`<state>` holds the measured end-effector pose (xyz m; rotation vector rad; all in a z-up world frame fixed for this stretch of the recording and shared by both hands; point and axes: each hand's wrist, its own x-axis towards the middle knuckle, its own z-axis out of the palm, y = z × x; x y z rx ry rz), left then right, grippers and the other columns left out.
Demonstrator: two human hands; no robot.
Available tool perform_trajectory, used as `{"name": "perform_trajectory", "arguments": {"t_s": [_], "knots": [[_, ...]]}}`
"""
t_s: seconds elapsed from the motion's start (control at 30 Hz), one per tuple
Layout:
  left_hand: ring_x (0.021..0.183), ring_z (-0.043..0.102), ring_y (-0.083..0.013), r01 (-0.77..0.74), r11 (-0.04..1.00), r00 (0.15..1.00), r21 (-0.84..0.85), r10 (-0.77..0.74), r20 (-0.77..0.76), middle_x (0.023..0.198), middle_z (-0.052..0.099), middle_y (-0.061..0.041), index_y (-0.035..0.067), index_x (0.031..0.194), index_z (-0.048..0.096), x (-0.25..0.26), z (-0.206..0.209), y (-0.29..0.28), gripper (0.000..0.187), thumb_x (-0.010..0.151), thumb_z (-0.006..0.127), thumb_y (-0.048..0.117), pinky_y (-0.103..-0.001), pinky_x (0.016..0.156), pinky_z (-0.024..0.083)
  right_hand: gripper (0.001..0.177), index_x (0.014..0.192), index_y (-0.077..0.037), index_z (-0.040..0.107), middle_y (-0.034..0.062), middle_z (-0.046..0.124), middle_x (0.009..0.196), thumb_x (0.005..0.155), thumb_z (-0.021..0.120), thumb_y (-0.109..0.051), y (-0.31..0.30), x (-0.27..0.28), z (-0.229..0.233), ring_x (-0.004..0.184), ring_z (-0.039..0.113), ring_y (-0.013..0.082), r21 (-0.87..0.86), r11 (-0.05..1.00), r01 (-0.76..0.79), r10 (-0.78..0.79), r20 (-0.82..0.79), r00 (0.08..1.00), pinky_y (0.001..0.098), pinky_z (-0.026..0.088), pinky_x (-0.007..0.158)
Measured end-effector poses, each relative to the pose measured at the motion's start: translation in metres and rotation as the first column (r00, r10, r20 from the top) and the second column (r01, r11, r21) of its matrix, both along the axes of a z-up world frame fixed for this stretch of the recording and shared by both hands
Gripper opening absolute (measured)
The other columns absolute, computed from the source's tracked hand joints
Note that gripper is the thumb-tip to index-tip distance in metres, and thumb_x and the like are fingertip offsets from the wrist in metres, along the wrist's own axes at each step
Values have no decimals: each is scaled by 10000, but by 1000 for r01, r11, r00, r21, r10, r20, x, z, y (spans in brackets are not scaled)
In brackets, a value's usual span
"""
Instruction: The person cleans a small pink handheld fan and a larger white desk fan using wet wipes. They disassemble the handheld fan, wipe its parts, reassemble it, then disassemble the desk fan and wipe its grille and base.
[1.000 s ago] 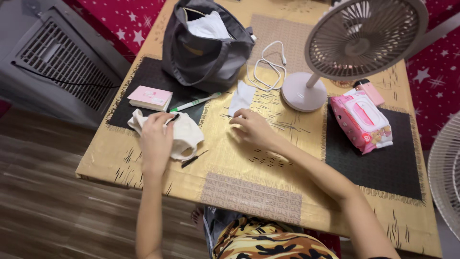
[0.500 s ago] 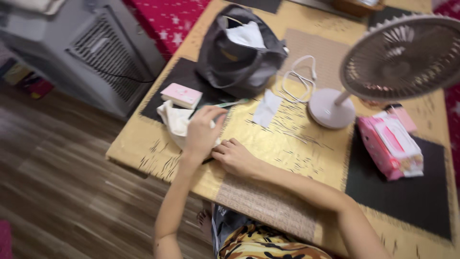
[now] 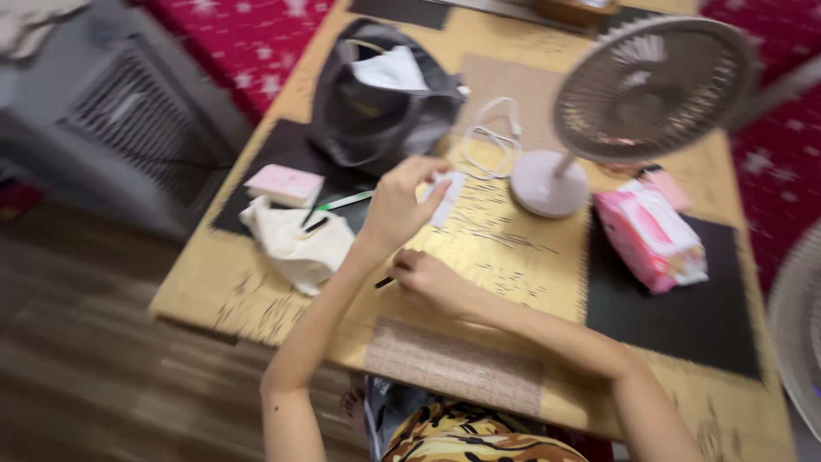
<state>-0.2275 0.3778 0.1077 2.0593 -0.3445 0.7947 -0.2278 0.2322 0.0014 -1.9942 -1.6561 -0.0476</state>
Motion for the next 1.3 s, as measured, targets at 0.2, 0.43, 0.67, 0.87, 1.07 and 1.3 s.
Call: {"name": "perform_trajectory", "arguments": {"t_s": [0.2, 0.43, 0.67, 0.87, 1.07, 1.3], "knots": [[1123, 647, -233, 125, 982, 992, -139, -120, 47, 1409, 545, -129, 94, 1528, 421, 87, 3, -48, 842, 855, 880, 309, -367, 876, 566, 254, 997, -66, 724, 97, 625, 1075, 771, 833, -24, -108, 30, 78, 948, 614, 270, 325, 892, 314, -336, 15, 942, 371, 527, 812], [1286, 589, -305, 296, 940, 954, -169, -300, 4, 1500, 495, -165, 89, 1622, 244, 147, -28, -98, 1052, 846, 885, 397, -446, 1024, 520, 182, 976, -46, 750, 118, 457, 1331, 809, 794, 11, -207, 75, 135, 1285, 474, 263, 700, 423, 576, -670, -187, 719, 403, 421, 1094], [1168, 696, -236, 409, 876, 897, -255, -438, -68, 1173, 762, -171, 3, 1302, 629, 193, -58, -138, 476, 989, 743, 343, -390, 1033, 494, 135, 1082, -13, 760, 120, 728, 1117, 953, 779, -51, -257, 171, 133, 1059, 678, 215, 643, 478, 598, 123, -724, 679, 403, 520, 1041], [959, 699, -159, 412, 801, 867, -435, -491, -84, 1032, 782, -104, -43, 1178, 680, 188, -54, -141, 308, 1038, 667, 231, -292, 821, 561, 171, 1111, 11, 734, 108, 746, 1118, 965, 782, -65, -261, 181, 138, 1046, 703, 195, 642, 532, 552, 191, -726, 660, 389, 552, 1018], [1014, 726, -131, 445, 810, 850, -381, -517, -106, 1105, 766, -86, -21, 1201, 628, 128, -42, -120, 327, 956, 761, 150, -305, 892, 594, 174, 1121, 15, 721, 114, 735, 1141, 975, 773, -62, -258, 140, 154, 1059, 705, 201, 593, 582, 557, 179, -761, 624, 373, 569, 990], [993, 743, -154, 430, 847, 853, -313, -495, -165, 1097, 774, -85, -5, 1248, 601, 64, -22, -109, 481, 856, 853, 114, -325, 889, 592, 157, 1119, 38, 728, 143, 721, 1164, 982, 761, -33, -263, 92, 136, 1077, 703, 226, 583, 592, 557, 179, -768, 615, 378, 565, 993]]}}
